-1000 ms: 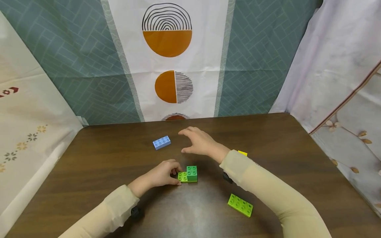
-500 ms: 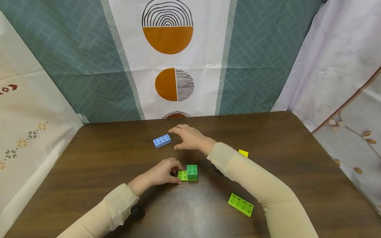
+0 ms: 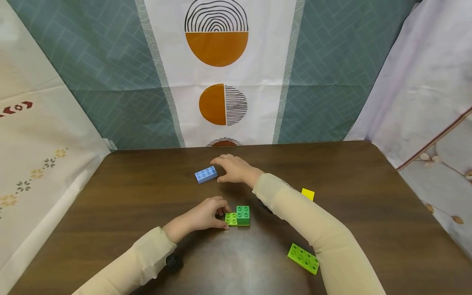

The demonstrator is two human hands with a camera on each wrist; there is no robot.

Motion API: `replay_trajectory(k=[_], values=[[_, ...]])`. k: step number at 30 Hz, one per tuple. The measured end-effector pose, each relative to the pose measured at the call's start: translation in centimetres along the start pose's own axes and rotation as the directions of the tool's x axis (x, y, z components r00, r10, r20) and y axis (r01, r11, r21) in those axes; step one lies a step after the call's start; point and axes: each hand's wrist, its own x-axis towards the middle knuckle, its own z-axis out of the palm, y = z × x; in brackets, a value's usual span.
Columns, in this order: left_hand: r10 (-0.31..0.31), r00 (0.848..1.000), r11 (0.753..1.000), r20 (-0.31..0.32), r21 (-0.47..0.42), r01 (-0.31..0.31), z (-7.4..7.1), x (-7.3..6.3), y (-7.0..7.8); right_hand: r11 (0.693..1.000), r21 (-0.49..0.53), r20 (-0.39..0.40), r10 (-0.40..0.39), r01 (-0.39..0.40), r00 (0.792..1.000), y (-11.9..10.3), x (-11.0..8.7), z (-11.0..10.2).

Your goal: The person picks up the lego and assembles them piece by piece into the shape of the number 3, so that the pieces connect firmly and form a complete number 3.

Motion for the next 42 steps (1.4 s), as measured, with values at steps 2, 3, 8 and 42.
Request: replay_trajectory(k=[2, 3, 8, 42], values=[[-0.006, 1.0, 1.0, 0.002, 0.003, 0.006, 0.0, 0.0, 0.1, 1.0, 0.01, -0.001, 0.007, -0.007, 1.0, 0.1, 0.3, 0.2], [-0.01, 1.0, 1.0, 0.003, 0.002, 0.01, 0.0, 0.1, 0.1, 1.0, 0.021, -0.001, 0.014, -0.014, 1.0, 0.2, 0.4, 0.3], [-0.014, 1.0, 1.0, 0.003, -0.003, 0.014, 0.0, 0.1, 0.1, 0.998, 0.037, 0.015, 0.048, -0.049, 0.999, 0.5, 1.2, 1.2], [-0.004, 1.0, 1.0, 0.002, 0.009, 0.004, 0.0, -0.1, 0.0, 0.994, -0.07, 0.067, 0.088, -0.083, 0.994, 0.0, 3.1, 2.5]])
